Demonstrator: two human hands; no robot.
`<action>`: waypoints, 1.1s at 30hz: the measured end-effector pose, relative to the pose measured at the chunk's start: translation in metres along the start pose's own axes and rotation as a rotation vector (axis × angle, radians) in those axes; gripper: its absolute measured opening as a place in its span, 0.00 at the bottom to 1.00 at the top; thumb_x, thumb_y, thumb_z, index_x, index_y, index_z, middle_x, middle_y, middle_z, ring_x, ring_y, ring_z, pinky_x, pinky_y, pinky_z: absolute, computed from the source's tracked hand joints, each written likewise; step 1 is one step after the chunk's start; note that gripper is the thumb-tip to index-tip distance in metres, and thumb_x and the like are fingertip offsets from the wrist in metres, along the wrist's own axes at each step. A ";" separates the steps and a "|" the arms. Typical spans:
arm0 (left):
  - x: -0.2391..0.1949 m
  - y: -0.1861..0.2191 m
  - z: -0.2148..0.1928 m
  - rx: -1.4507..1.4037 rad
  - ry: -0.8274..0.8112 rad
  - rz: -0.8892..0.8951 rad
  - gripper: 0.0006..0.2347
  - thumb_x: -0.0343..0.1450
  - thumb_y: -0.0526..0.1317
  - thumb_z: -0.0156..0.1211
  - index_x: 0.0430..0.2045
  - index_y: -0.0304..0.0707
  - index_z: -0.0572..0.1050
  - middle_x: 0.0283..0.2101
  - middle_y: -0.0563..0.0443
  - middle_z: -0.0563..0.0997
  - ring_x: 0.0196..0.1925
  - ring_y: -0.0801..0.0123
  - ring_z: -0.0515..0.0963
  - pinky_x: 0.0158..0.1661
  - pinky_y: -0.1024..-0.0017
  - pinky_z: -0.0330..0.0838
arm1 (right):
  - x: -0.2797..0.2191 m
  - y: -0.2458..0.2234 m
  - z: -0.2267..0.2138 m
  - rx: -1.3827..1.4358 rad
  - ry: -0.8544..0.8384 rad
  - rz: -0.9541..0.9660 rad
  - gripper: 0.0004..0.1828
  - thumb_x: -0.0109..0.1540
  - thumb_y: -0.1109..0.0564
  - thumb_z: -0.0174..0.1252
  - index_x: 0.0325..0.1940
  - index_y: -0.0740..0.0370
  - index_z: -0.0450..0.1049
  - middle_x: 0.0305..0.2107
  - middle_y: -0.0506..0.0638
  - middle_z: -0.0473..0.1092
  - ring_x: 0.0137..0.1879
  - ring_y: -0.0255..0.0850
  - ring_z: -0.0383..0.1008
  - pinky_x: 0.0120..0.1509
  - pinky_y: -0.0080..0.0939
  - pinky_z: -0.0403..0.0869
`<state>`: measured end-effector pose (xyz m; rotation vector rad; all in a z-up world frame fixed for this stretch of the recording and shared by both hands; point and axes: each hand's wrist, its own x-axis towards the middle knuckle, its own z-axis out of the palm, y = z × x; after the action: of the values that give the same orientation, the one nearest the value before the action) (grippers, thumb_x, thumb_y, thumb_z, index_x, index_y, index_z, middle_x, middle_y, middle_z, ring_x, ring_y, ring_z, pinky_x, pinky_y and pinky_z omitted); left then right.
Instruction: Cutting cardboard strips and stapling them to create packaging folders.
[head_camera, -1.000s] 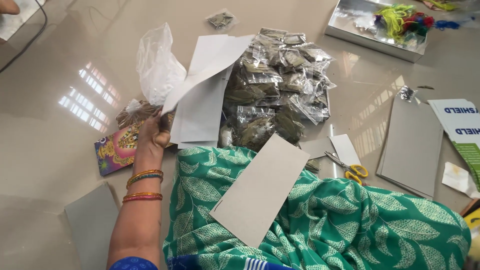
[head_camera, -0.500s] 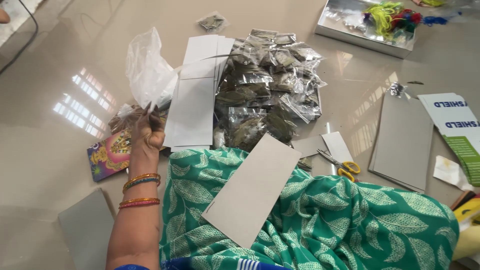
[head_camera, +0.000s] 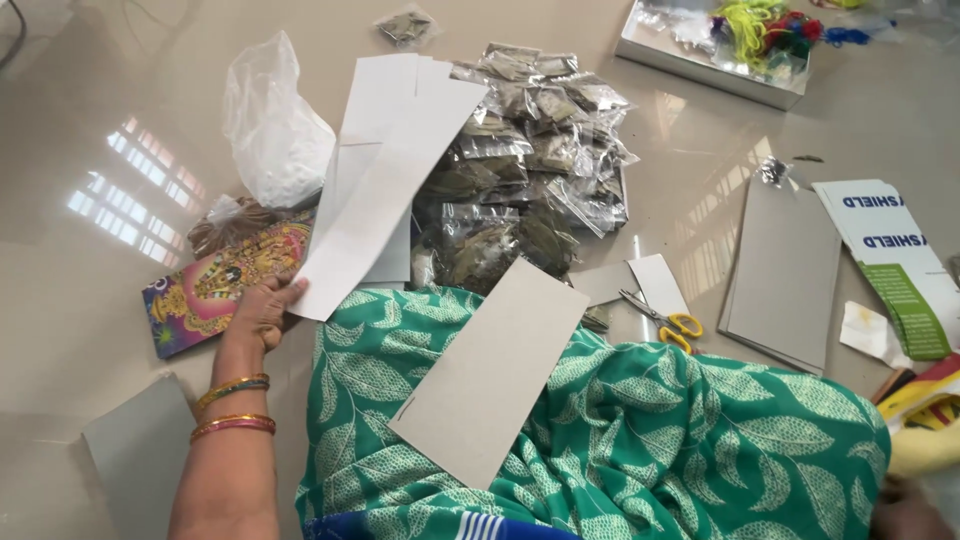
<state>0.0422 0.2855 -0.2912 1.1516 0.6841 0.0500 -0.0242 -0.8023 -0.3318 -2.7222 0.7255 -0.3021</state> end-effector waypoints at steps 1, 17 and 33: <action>0.006 -0.006 -0.002 -0.002 0.002 0.008 0.08 0.70 0.32 0.64 0.41 0.37 0.79 0.39 0.52 0.84 0.37 0.70 0.82 0.41 0.70 0.81 | 0.013 0.009 0.017 0.011 0.011 0.001 0.33 0.63 0.46 0.64 0.67 0.67 0.70 0.44 0.65 0.74 0.42 0.55 0.77 0.46 0.56 0.75; -0.032 0.022 0.080 0.933 0.609 0.249 0.28 0.68 0.50 0.63 0.60 0.36 0.65 0.61 0.34 0.68 0.60 0.43 0.68 0.57 0.43 0.62 | 0.064 -0.184 0.014 0.249 0.199 -0.334 0.12 0.78 0.58 0.57 0.62 0.68 0.70 0.48 0.62 0.71 0.51 0.50 0.73 0.57 0.52 0.74; -0.241 -0.021 0.284 1.583 -0.245 0.139 0.68 0.49 0.67 0.75 0.75 0.45 0.28 0.76 0.29 0.39 0.77 0.33 0.43 0.67 0.29 0.33 | -0.018 -0.484 0.073 -0.193 -0.588 -0.454 0.25 0.62 0.40 0.63 0.57 0.56 0.80 0.48 0.59 0.78 0.55 0.55 0.78 0.63 0.52 0.74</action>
<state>-0.0082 -0.0467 -0.1302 2.6523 0.3278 -0.6119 0.1977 -0.3765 -0.2349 -2.8967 -0.0291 0.4850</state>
